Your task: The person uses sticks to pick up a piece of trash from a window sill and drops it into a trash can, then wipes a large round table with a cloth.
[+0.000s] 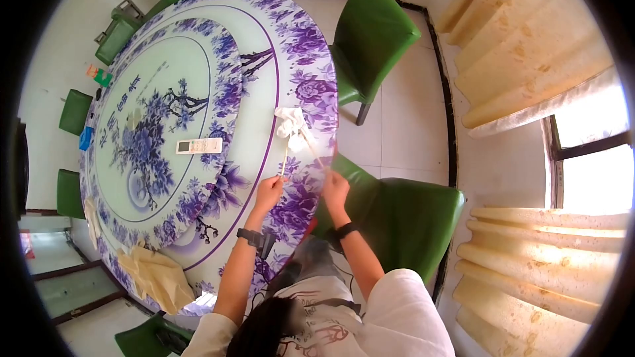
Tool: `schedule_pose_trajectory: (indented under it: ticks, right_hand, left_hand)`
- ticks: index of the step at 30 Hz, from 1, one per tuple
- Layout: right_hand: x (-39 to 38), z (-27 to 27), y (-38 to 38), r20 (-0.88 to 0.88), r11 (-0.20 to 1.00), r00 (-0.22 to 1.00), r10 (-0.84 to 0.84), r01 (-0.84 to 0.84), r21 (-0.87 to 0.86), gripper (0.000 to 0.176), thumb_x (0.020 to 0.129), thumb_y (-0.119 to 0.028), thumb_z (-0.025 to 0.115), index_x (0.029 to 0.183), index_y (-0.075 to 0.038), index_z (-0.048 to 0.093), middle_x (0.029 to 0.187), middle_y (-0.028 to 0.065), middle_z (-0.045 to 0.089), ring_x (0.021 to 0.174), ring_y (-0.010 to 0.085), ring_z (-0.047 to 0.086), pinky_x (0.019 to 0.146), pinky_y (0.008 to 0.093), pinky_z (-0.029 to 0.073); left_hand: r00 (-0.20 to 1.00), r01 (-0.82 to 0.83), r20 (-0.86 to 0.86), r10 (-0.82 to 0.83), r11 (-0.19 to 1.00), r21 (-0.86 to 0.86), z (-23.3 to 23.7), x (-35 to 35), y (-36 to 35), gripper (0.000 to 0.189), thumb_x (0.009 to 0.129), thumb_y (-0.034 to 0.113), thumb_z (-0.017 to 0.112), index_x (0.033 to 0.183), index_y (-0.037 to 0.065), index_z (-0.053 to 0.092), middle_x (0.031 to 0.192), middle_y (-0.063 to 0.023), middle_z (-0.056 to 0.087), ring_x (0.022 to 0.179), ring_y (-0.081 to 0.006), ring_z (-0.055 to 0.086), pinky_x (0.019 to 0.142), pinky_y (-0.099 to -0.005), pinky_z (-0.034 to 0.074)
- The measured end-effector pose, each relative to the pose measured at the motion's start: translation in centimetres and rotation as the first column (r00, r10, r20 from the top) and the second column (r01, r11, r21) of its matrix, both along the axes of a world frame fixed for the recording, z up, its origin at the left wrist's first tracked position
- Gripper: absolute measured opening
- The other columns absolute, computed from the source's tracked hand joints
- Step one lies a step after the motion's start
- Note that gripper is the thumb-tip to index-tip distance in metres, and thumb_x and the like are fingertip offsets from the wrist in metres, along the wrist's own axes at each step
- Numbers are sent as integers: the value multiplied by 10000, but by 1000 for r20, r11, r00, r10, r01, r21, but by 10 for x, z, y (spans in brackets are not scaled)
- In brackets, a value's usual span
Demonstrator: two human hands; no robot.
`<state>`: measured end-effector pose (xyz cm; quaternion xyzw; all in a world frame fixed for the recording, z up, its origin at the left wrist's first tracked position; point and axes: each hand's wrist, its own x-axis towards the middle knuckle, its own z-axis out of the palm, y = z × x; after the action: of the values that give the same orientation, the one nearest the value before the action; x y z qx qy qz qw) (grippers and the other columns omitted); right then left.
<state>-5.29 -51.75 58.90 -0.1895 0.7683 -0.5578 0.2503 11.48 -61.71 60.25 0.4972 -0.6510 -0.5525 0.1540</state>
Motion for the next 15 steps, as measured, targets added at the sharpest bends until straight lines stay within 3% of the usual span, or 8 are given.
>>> schedule_pose_trajectory:
  ticks: [15]
  right_hand:
    - [23, 21, -2, 93, 996, 995, 46, -39, -81, 310, 936, -221, 529, 882, 52, 664, 486, -5, 461, 403, 63, 433, 390, 238, 337]
  left_hand:
    - [994, -101, -54, 97, 992, -78, 14, 12, 18, 242, 898, 175, 502, 966, 28, 682, 520, -67, 542, 449, -136, 504, 463, -291, 376]
